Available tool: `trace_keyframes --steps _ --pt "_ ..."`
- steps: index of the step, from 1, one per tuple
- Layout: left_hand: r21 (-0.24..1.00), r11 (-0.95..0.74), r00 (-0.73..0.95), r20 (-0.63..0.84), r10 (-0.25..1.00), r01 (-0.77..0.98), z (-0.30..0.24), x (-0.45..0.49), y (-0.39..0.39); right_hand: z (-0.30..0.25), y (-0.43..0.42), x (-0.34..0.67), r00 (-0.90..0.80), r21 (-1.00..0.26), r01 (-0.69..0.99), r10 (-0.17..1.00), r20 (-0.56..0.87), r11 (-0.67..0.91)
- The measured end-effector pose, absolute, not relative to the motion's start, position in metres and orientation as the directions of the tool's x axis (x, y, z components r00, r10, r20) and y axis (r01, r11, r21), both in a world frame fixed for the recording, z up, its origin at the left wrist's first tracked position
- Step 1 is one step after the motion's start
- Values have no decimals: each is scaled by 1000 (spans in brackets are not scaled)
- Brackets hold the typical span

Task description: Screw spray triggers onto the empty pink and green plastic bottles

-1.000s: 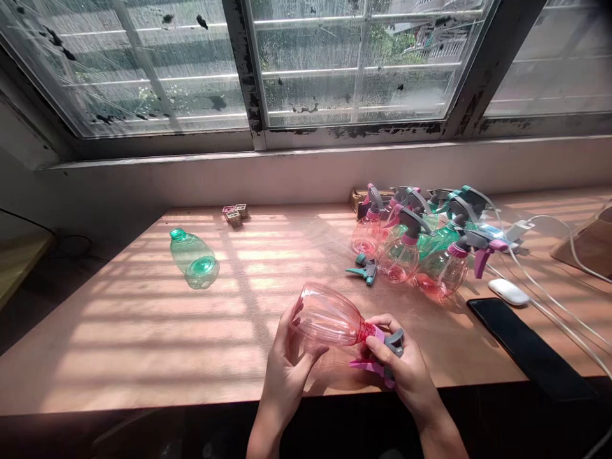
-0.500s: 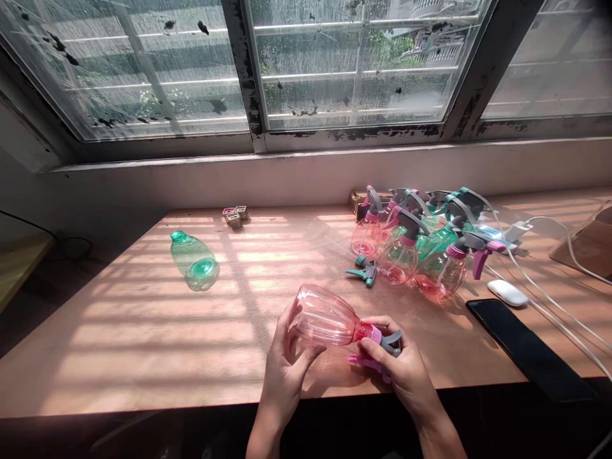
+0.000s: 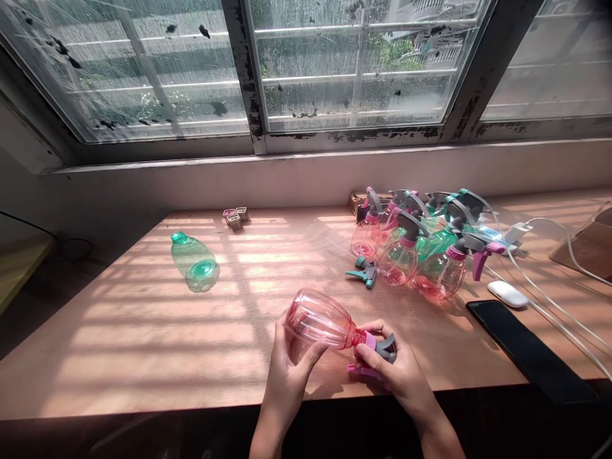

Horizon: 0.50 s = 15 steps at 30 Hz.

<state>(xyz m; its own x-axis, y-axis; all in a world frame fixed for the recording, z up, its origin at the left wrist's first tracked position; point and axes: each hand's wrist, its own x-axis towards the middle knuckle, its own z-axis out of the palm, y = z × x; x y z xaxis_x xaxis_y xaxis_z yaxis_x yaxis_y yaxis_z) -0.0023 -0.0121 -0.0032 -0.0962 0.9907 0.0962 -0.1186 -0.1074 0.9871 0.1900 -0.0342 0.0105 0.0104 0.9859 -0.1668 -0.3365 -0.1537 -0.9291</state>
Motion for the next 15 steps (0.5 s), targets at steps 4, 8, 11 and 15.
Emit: trace_keyframes --steps 4,8,11,15 --pt "990 -121 -43 118 992 -77 -14 -8 -8 11 -33 191 63 -907 -403 985 -158 -120" --pt "987 -158 -32 158 987 -18 -16 -10 -10 8 -32 190 65 -900 -424 988 -143 -102" --pt "986 -161 -66 159 985 -32 -13 -7 -13 7 -33 188 51 -920 -373 988 -149 -119" --pt "983 -158 -115 147 982 -94 -10 -5 -13 9 -34 187 37 -930 -343 988 -151 -130"
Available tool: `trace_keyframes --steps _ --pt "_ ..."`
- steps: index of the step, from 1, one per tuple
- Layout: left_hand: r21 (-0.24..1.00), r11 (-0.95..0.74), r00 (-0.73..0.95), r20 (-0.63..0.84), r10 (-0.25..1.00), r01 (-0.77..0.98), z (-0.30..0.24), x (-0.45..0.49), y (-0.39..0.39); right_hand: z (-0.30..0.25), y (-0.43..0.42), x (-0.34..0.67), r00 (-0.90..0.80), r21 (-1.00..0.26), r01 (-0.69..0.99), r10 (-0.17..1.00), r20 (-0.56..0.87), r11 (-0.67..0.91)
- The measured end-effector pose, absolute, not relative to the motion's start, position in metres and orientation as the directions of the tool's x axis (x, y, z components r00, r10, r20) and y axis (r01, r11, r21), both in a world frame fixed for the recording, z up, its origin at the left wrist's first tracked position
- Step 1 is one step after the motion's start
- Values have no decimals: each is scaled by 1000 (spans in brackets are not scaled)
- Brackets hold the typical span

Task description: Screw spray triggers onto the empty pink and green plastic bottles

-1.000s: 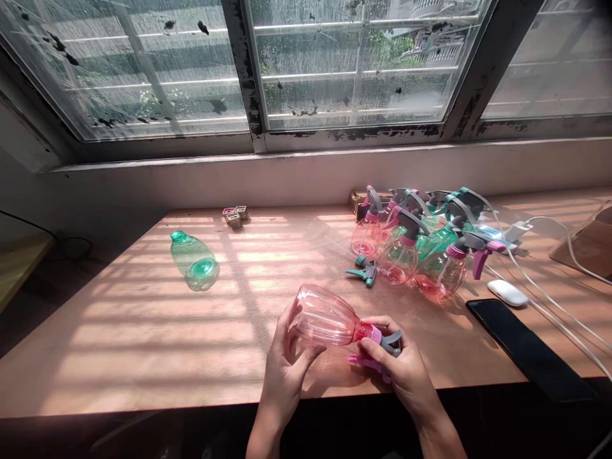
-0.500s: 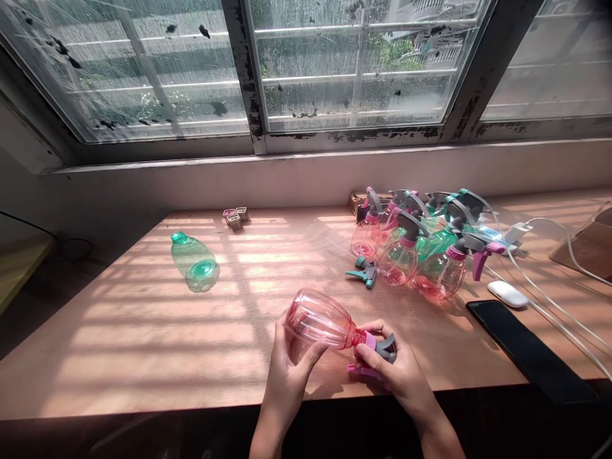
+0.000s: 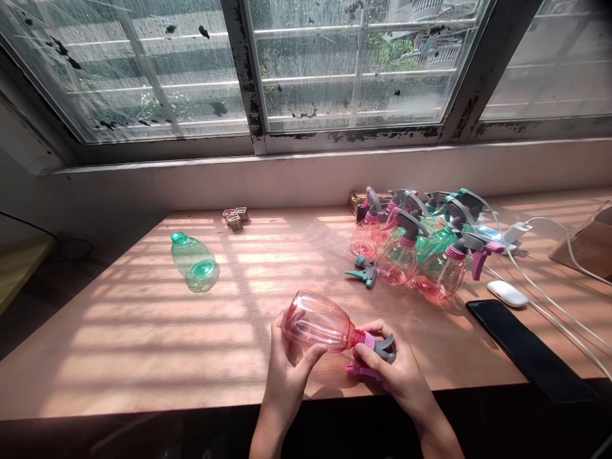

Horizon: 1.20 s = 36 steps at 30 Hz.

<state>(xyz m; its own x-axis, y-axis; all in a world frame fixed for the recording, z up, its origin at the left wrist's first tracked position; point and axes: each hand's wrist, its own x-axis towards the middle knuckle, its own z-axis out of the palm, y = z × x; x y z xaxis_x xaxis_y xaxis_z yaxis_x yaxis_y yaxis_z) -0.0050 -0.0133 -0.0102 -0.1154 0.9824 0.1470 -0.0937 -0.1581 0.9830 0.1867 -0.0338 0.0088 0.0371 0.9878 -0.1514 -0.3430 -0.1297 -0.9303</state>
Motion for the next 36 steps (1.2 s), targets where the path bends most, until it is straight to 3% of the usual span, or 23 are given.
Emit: trace_keyframes --steps 10,17,22,26,32,36 --pt "976 -216 -69 215 974 -5 -16 -7 -10 12 -33 187 115 -912 -396 980 -163 -105" --pt "985 -165 -135 156 978 -54 -12 -7 -13 11 -34 184 89 -938 -333 987 -134 -97" --pt "984 -155 -80 148 986 -84 -14 -7 -9 12 -33 186 136 -926 -364 978 -155 -96" --pt "984 -167 -65 164 984 -56 -17 -8 -10 13 -34 187 147 -912 -399 976 -161 -90" --pt "980 -189 -135 179 974 -66 -18 -6 -13 10 -36 186 53 -942 -318 990 -134 -111" --pt "987 -154 -131 147 980 -44 -16 -5 -11 9 -34 187 92 -935 -339 985 -144 -105"
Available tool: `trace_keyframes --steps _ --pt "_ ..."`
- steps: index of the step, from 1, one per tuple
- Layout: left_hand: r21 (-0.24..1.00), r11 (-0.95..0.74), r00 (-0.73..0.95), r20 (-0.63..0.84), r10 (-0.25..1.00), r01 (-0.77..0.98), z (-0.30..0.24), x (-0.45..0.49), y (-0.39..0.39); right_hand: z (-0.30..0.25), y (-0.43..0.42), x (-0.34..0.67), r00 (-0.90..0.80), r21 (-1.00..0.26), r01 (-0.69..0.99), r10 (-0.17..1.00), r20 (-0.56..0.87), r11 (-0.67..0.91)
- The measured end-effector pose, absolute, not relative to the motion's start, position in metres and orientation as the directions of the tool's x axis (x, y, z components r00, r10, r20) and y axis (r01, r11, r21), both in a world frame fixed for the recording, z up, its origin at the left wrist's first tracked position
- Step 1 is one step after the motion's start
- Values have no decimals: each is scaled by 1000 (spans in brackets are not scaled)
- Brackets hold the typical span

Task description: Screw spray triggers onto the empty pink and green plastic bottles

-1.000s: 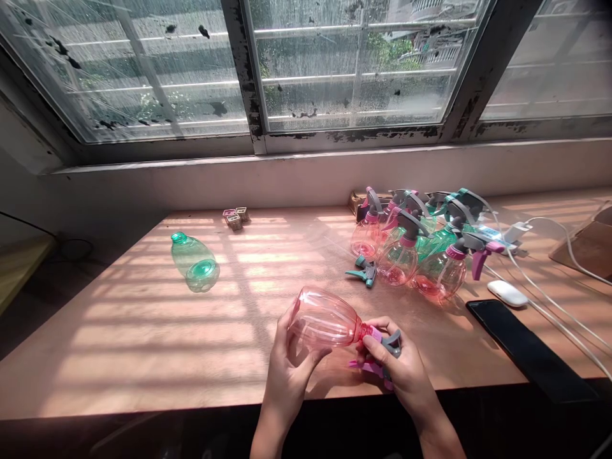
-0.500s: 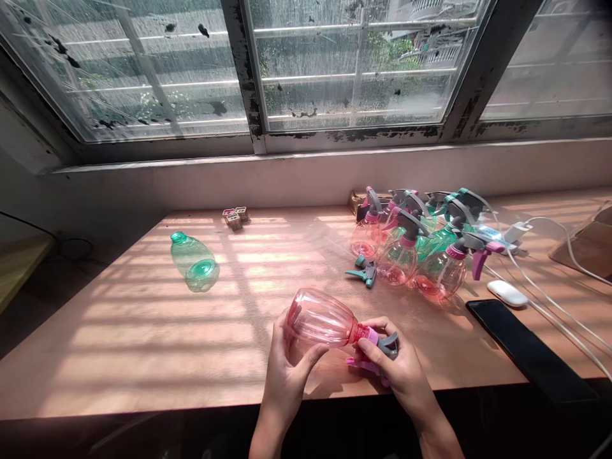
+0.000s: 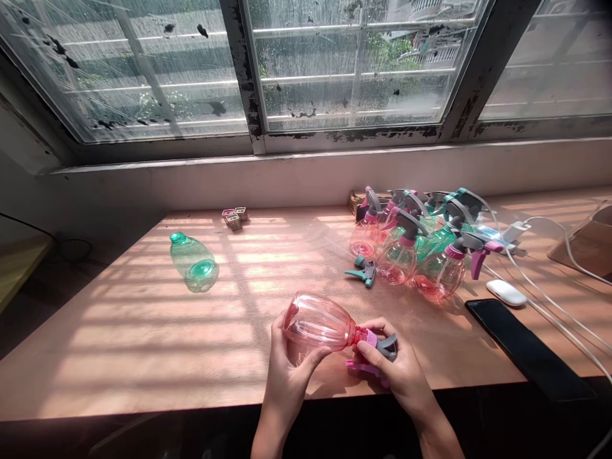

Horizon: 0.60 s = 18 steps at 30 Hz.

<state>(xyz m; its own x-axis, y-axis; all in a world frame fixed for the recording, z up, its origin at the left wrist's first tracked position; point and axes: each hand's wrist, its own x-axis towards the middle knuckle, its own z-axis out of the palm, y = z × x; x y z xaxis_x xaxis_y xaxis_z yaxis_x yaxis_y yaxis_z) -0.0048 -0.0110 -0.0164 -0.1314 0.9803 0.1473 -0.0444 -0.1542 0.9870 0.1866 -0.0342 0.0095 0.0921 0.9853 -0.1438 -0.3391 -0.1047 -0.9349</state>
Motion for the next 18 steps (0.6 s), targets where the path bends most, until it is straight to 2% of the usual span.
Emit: trace_keyframes --steps 6,11,15,18 --pt "970 -243 -119 243 963 18 -14 -5 -11 12 -34 189 118 -914 -396 982 -149 -91" --pt "974 -224 -127 217 968 -39 -13 -5 -15 11 -35 186 99 -943 -323 988 -120 -82" --pt "974 -219 -185 203 962 -66 -8 -3 -12 10 -34 184 87 -935 -339 986 -139 -102" --pt "971 -233 -145 225 964 -42 -9 -5 -9 11 -33 187 88 -921 -371 983 -164 -120"
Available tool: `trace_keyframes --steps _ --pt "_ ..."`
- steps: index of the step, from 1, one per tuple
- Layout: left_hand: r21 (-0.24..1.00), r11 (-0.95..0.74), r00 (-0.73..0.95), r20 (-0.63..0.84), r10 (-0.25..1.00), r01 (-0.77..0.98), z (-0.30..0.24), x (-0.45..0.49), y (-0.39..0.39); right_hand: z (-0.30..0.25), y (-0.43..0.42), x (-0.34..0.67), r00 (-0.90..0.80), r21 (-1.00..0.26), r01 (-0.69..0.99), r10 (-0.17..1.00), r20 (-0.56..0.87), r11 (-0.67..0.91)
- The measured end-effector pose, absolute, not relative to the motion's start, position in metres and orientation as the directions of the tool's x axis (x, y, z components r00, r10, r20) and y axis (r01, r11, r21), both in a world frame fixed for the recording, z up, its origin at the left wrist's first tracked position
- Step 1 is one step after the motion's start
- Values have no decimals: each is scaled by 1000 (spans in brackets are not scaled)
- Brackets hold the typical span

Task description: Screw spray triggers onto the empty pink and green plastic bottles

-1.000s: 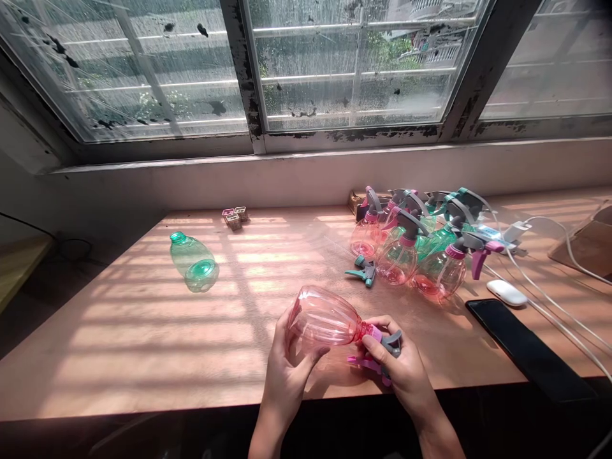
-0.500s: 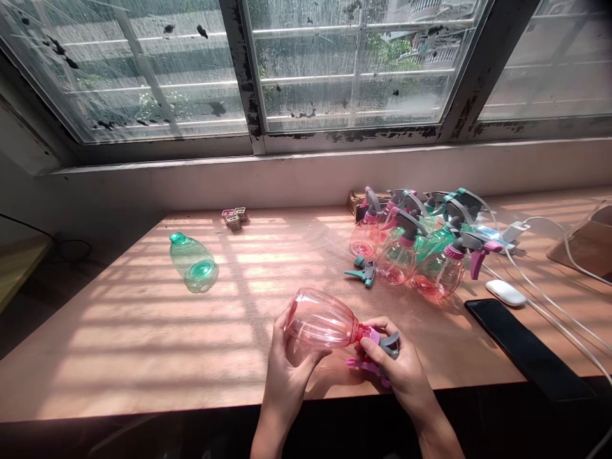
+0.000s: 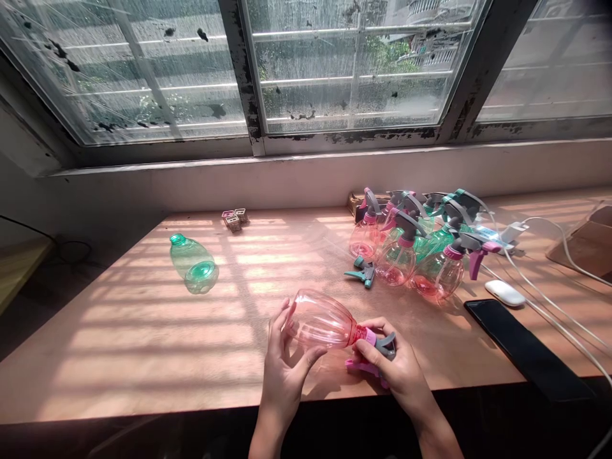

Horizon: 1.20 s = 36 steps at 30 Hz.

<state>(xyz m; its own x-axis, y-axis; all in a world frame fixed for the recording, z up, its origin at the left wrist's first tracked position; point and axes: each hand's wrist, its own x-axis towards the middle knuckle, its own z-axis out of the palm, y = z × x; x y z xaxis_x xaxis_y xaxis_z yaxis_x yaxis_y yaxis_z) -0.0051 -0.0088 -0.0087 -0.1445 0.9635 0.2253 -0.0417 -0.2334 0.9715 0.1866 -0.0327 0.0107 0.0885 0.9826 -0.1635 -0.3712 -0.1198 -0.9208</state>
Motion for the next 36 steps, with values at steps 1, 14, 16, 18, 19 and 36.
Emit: trace_keyframes --steps 1,14,16,18,19,36 --pt "971 -237 -129 231 964 -33 -10 -6 -8 11 -33 188 89 -917 -383 983 -162 -116" --pt "988 -109 -148 92 985 -111 6 1 -14 7 -33 183 52 -931 -357 993 -107 -82" --pt "986 -125 -135 110 985 -106 6 0 -12 7 -32 184 70 -928 -360 989 -130 -97" --pt "984 -153 -114 142 983 -95 2 -2 -10 8 -32 187 78 -922 -369 985 -154 -115" --pt "982 -167 -106 158 982 -84 0 -2 -10 8 -32 188 79 -919 -377 984 -161 -120" --pt "968 -245 -171 249 953 49 -7 -7 -8 7 -32 187 77 -919 -375 984 -159 -119"
